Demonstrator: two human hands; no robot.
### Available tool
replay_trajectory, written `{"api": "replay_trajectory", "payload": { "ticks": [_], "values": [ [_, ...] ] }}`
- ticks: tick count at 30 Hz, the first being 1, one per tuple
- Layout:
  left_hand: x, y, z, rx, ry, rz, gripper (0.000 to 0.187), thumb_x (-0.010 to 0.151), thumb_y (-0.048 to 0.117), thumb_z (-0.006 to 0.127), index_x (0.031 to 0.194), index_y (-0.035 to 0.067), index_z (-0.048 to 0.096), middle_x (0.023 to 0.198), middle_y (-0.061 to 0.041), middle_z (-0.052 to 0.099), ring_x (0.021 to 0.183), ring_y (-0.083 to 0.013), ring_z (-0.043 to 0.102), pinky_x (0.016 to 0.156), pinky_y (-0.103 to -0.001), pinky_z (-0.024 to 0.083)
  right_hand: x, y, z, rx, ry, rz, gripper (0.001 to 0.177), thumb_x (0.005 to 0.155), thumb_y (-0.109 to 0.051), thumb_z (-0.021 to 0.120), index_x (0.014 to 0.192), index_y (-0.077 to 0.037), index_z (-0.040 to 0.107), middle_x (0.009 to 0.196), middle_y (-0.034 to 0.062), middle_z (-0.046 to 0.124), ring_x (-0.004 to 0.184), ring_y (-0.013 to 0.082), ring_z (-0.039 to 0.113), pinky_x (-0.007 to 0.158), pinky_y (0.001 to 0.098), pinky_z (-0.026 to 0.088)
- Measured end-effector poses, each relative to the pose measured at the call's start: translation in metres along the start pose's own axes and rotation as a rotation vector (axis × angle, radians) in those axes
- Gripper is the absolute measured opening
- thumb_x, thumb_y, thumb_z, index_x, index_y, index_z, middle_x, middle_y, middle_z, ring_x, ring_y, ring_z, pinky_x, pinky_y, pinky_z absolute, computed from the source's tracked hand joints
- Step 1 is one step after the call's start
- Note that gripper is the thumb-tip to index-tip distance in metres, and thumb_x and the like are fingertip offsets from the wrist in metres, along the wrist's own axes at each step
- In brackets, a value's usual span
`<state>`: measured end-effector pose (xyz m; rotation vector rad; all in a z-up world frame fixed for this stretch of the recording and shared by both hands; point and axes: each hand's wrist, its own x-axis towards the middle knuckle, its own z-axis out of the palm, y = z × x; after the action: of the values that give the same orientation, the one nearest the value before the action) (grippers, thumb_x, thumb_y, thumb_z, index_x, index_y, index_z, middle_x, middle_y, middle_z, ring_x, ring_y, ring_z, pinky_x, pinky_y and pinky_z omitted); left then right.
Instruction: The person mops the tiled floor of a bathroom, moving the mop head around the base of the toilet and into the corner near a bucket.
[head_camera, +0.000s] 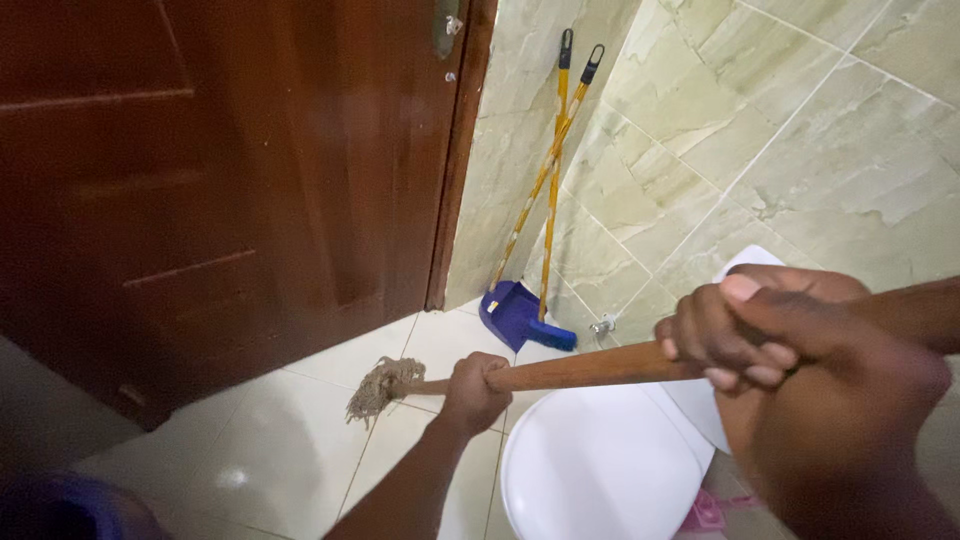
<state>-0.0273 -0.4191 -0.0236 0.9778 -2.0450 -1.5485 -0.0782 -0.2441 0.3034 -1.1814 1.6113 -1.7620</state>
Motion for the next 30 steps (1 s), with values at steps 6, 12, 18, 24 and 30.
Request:
{"api": "replay_trajectory", "payload": {
  "ticks": [6,12,18,24,30],
  "values": [
    [-0.016,0.002,-0.014,0.029,0.011,0.156,0.005,0.069,0.004,0.069,0.068,0.003,0.064,0.065,-0.016,0.067,0.062,-0.0277,0.068,0.063,-0.041,0.052,0.012,-0.005,-0.005,0.078,0.152,0.07,0.038,0.093,-0.024,0.047,0.06,-0.016,0.031,0.053,0.0005,0.028,0.055,0.0175,0.032,0.076,0.0427,0.039],
    [-0.032,-0.004,-0.037,0.06,-0.022,0.021,0.005,0.07,0.002,0.068,0.07,0.005,0.065,0.067,-0.013,0.07,0.065,-0.0247,0.07,0.065,-0.04,0.053,0.01,0.014,0.004,0.28,0.237,0.084,0.036,0.087,-0.023,0.049,0.059,-0.018,0.027,0.052,-0.001,0.026,0.051,0.0167,0.028,0.071,0.0414,0.036],
    [-0.057,-0.024,-0.059,0.104,0.036,-0.036,0.008,0.073,-0.001,0.064,0.066,0.001,0.061,0.061,-0.014,0.066,0.06,-0.0249,0.066,0.062,-0.043,0.051,0.002,0.037,0.014,0.355,0.195,0.088,0.036,0.088,-0.022,0.048,0.059,-0.018,0.027,0.053,-0.0005,0.027,0.053,0.0176,0.029,0.07,0.041,0.035],
    [-0.094,-0.051,-0.074,0.145,0.147,-0.026,0.01,0.075,0.001,0.062,0.065,0.003,0.059,0.06,-0.017,0.061,0.055,-0.0291,0.063,0.059,-0.044,0.051,-0.019,0.048,0.018,0.431,-0.025,0.096,0.037,0.092,-0.02,0.047,0.06,-0.016,0.029,0.053,0.0014,0.029,0.054,0.0176,0.031,0.072,0.0423,0.037],
    [-0.114,-0.046,-0.038,0.225,0.136,-0.159,0.012,0.074,0.0,0.06,0.063,0.004,0.063,0.06,-0.014,0.067,0.058,-0.0277,0.07,0.062,-0.043,0.052,-0.02,0.029,-0.005,0.355,0.015,0.212,0.035,0.09,-0.018,0.047,0.06,-0.017,0.028,0.053,0.0003,0.028,0.053,0.0187,0.03,0.073,0.0436,0.037]
  ]
}}
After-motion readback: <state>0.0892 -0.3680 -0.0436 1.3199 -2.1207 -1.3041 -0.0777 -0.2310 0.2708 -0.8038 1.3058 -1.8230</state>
